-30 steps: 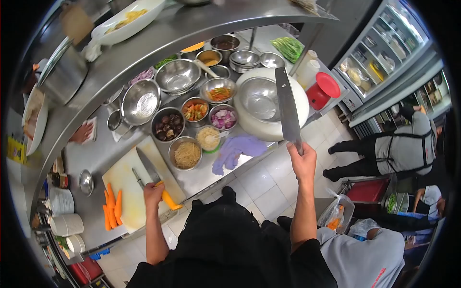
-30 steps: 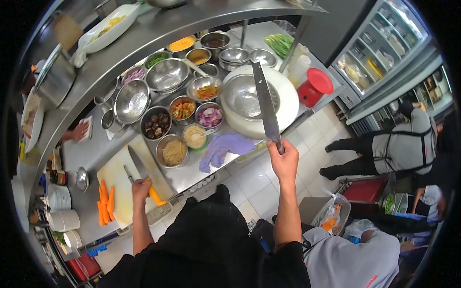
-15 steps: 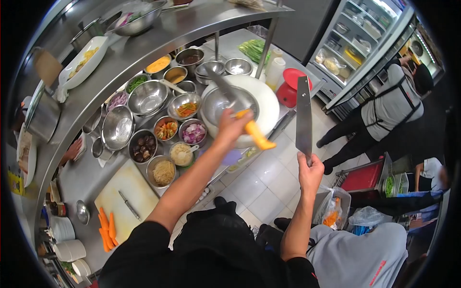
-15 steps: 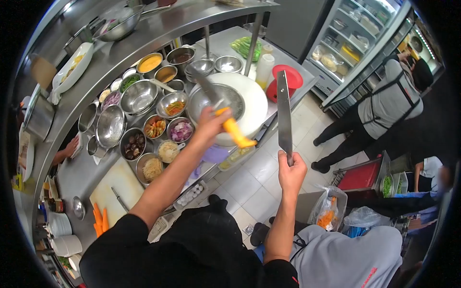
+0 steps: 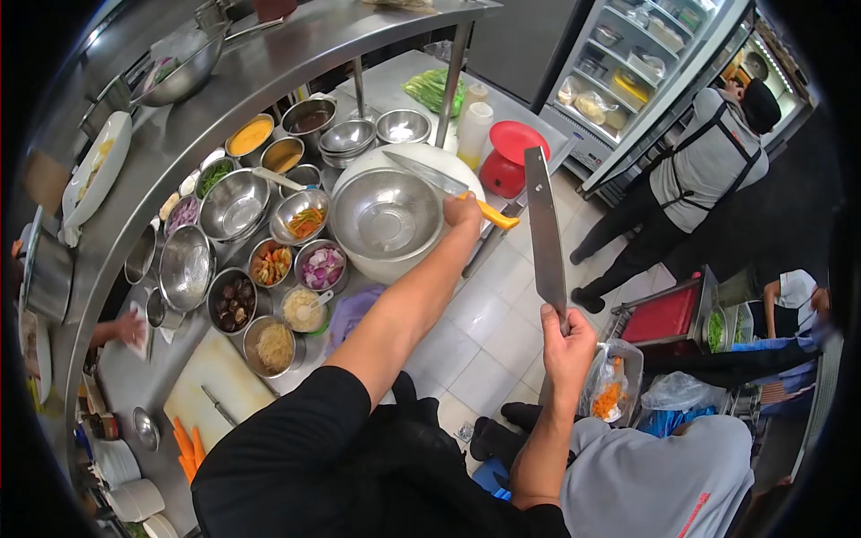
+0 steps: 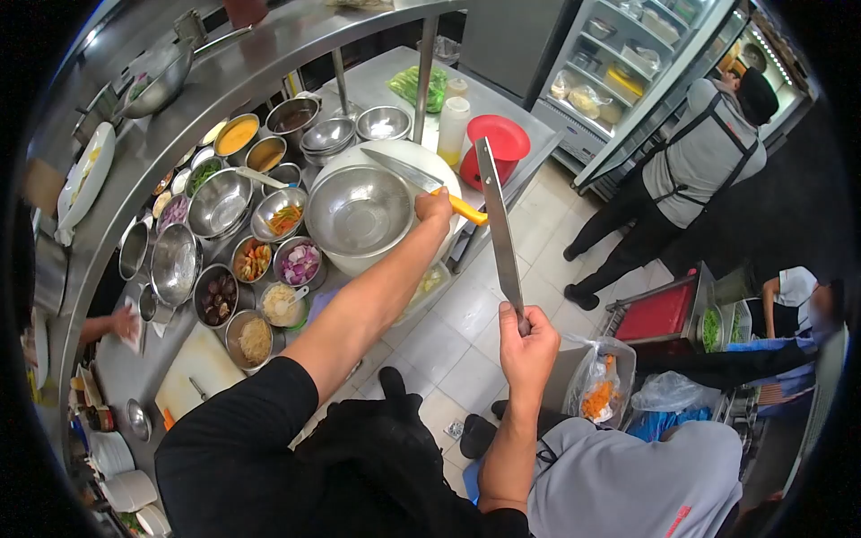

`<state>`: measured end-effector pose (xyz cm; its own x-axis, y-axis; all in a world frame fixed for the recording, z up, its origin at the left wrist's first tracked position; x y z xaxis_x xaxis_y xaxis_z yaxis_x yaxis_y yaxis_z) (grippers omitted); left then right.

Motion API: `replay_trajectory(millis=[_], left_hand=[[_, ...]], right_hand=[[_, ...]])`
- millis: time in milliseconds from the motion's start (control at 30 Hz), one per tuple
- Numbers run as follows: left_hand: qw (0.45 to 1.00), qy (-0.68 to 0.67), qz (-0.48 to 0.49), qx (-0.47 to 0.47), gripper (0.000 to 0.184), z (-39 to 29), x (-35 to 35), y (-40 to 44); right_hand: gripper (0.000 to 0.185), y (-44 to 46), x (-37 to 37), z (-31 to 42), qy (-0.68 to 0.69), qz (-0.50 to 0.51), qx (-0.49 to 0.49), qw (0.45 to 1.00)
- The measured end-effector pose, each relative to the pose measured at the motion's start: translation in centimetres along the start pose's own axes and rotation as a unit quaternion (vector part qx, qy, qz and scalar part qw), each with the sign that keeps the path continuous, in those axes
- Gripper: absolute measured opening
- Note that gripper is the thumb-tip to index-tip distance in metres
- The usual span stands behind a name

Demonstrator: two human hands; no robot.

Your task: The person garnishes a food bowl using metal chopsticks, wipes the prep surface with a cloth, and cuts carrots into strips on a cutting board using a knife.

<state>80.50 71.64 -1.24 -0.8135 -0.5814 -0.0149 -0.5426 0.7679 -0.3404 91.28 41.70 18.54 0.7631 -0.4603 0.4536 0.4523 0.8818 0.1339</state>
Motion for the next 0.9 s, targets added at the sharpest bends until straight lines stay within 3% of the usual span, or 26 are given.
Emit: replay_trajectory(millis=[33, 133, 167, 267, 367, 433, 467, 500, 567, 633, 733, 833, 900], left_hand=[[0.998, 0.039, 0.036, -0.013, 0.056, -0.6, 1.5, -0.6], [0.979, -0.01, 0.128, 0.159, 0.066, 0.7, 4.6, -2.5], [0.952, -0.11, 0.137, 0.251, 0.065, -3.1, 8.1, -7.5], [0.918, -0.254, 0.013, 0.304, 0.062, -3.7, 14.1, -9.1], [0.924, -0.281, 0.012, 0.26, 0.045, 1.0, 16.5, -5.7], [0.935, -0.272, -0.043, 0.225, 0.027, 0.4, 18.8, -6.9], [0.936, -0.281, -0.021, 0.212, 0.023, -0.9, 21.1, -8.7], [0.935, -0.294, 0.031, 0.195, 0.021, -0.6, 23.2, -9.9], [0.929, -0.293, 0.007, 0.228, 0.023, -3.7, 29.3, -14.0], [0.937, -0.277, 0.016, 0.211, 0.027, -2.5, 36.0, -15.6], [0.962, -0.213, -0.084, 0.148, 0.028, -2.2, 47.7, -17.6], [0.933, -0.249, -0.225, 0.129, 0.02, 0.5, 57.9, -17.0], [0.91, -0.306, -0.259, 0.107, 0.015, 1.1, 63.2, -15.8]], right_hand=[[0.033, 0.1, -0.4, 0.0, 0.002, 0.007, 0.006, 1.0], [0.033, 0.9, -2.2, 0.1, 0.025, 0.035, 0.018, 0.999], [0.032, 1.1, -2.9, 0.1, 0.037, 0.05, 0.011, 0.998], [0.032, 1.6, -4.8, 1.6, 0.049, 0.091, 0.005, 0.995], [0.029, 1.6, -7.0, 2.1, 0.067, 0.129, 0.039, 0.989], [0.025, 1.3, -8.2, 2.8, 0.086, 0.161, 0.04, 0.982], [0.023, 0.9, -8.6, 3.8, 0.107, 0.184, 0.022, 0.977], [0.021, 0.7, -9.2, 4.5, 0.098, 0.192, 0.044, 0.976], [0.019, -0.3, -10.4, 6.1, 0.137, 0.242, 0.033, 0.96], [0.018, -1.5, -12.0, 7.6, 0.162, 0.288, 0.039, 0.943], [0.021, -4.6, -14.8, 10.3, 0.162, 0.334, 0.068, 0.926], [0.022, -8.2, -17.9, 11.6, 0.171, 0.403, 0.086, 0.895], [0.023, -11.3, -19.5, 12.4, 0.163, 0.451, 0.094, 0.873]])
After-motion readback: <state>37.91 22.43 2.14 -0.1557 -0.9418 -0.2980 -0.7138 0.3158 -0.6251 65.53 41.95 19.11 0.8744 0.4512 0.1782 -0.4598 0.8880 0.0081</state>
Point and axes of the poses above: each hand's wrist, its own y-axis towards the middle knuckle, its own x-axis out of the back of the hand, z = x × y, the point moved 1 cm from there along y, towards the middle knuckle, and after that the axes turned 1 degree about -x, right-handed, at the moved point
